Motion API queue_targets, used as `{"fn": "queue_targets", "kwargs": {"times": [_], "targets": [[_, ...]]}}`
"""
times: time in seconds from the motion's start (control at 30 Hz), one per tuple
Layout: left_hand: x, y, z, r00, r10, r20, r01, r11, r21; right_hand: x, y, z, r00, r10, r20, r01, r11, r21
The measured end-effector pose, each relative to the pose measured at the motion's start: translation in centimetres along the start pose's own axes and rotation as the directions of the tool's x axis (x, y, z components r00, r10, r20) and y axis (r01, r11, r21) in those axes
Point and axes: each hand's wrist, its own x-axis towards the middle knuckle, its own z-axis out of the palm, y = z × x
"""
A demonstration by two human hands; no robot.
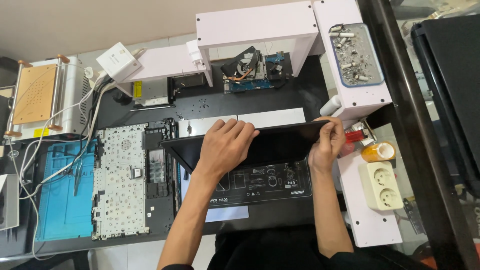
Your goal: The person uses a screwdriver to remove screws from the back of a laptop screen assembly. They then lift the screen, disconnect a cable, and place the screen face down on the workbench.
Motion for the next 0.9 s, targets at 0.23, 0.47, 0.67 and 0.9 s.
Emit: {"fn": "queue_targets", "kwargs": {"times": [0.23,0.47,0.67,0.9], "targets": [[-4.9,-3.2,-3.9,0.987,-0.155,-0.030,0.158,0.979,0.127,0.0,-0.3,0.0,1.000,-0.013,0.014,0.013,1.000,-0.008],[-8.5,-4.4,-4.9,0.834,-0.527,-0.161,0.483,0.840,-0.247,-0.2,-0.2,0.0,1.000,0.002,0.011,-0.003,0.999,0.049],[-8.2,-4.1,-5.0,0.795,-0.583,-0.167,0.519,0.797,-0.310,-0.2,-0.2,-0.1,1.000,-0.007,0.010,0.006,0.999,0.041],[-5.6,-2.9,-6.3,0.906,-0.406,-0.122,0.387,0.909,-0.156,-0.2,-0.5,0.0,1.000,0.007,0.017,-0.007,0.999,0.043]]}}
